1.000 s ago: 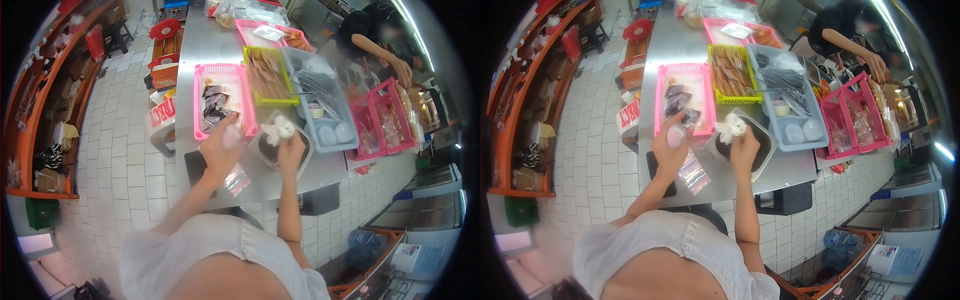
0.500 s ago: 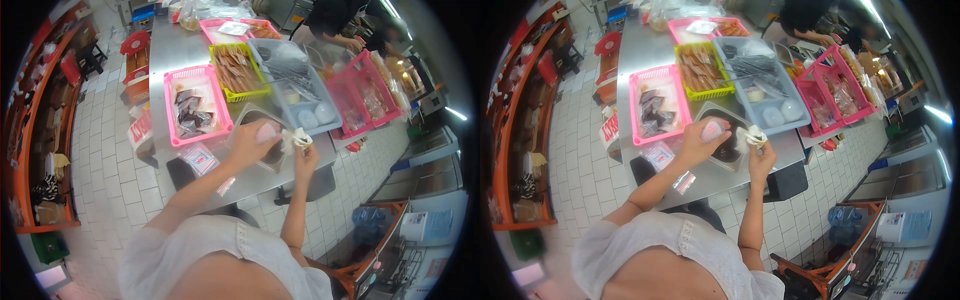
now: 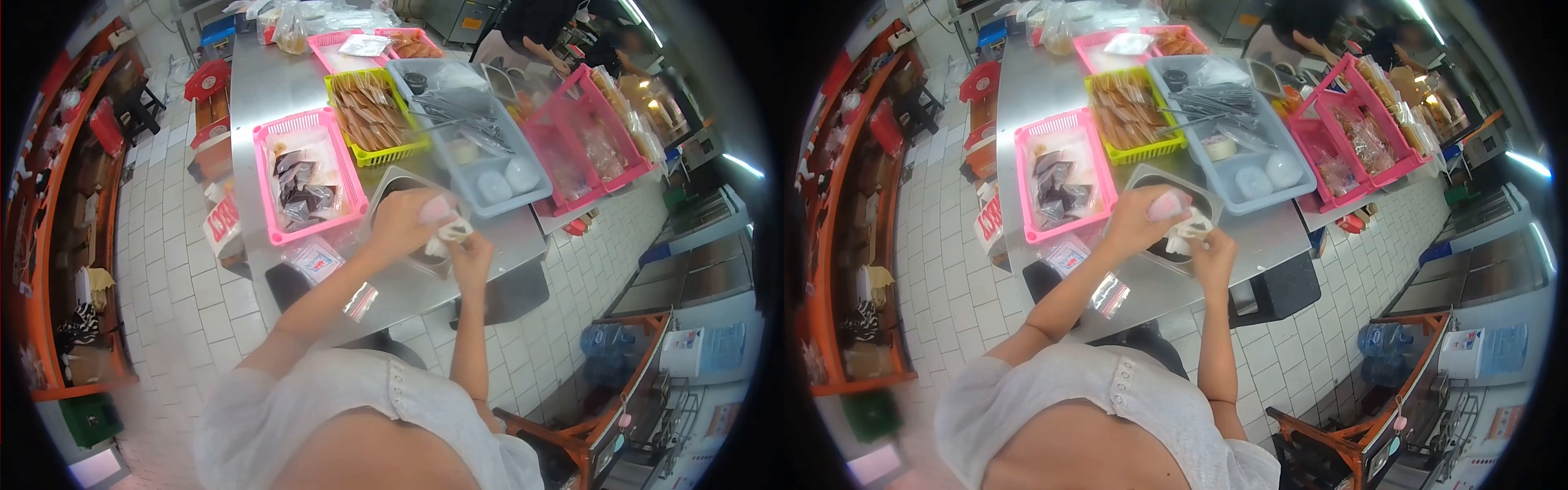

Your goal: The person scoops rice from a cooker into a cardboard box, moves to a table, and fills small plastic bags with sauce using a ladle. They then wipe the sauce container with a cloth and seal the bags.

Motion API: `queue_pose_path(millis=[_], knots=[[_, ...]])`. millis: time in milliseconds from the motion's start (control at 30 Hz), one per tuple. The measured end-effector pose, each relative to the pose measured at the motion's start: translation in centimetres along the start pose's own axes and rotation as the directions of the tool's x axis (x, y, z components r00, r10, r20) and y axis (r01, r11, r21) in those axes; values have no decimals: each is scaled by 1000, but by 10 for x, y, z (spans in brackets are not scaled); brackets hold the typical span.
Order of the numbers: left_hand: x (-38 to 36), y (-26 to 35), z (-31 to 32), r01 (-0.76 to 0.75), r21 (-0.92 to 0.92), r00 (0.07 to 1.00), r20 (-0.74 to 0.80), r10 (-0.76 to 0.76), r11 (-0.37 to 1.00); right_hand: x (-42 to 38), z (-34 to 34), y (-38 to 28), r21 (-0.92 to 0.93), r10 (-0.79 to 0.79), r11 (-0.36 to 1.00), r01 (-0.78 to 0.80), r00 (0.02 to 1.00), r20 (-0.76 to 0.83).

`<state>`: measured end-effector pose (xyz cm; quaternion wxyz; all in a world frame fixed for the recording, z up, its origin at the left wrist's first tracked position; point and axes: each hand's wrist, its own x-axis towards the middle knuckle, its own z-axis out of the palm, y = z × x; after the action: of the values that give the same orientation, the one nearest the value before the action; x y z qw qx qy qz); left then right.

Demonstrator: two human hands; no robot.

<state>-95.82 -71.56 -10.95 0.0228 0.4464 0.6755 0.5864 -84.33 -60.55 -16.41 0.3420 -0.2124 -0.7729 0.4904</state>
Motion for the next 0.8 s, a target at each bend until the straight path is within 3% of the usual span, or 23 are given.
queue_pose_path(millis=[67,133,167,233,300,333,400,467,500,567,667,733,800], knots=[[2,-3,-4,-25,58,999,36,23,998,5,4,-2,-20,-72,997,71,997,-10],[0,-11,-6,-33,61,998,54,30,998,7,6,-21,-175,-77,981,83,996,41],[1,-9,-9,-33,66,998,51,30,997,10,11,-33,-188,-163,968,167,986,38],[1,-3,-15,74,32,997,-32,-73,997,16,20,-42,-180,-170,968,176,984,50],[1,2,-22,64,11,989,-132,-62,998,20,27,-42,-170,-180,967,189,982,66],[1,2,-25,51,-11,973,-226,-52,999,22,31,-37,-236,-265,935,265,964,31],[-4,-7,-30,53,41,976,-216,-43,998,24,37,-43,-292,-353,894,340,936,9],[-9,-13,-35,60,92,978,-203,-41,994,23,36,-55,-57,-118,991,120,992,48],[-11,-13,-36,63,98,980,-195,-43,993,25,39,-51,-51,-118,991,121,991,58],[-15,-18,-36,72,107,980,-191,-50,992,27,45,-39,297,-7,955,-13,998,67],[-15,-27,-37,111,121,972,-222,-82,986,23,51,-34,378,97,913,-156,981,171],[-14,-27,-41,74,191,972,-233,-28,979,20,61,-28,410,94,896,-172,975,203],[-13,-27,-48,142,222,974,-204,-97,965,19,70,-18,271,85,948,-169,951,296]])
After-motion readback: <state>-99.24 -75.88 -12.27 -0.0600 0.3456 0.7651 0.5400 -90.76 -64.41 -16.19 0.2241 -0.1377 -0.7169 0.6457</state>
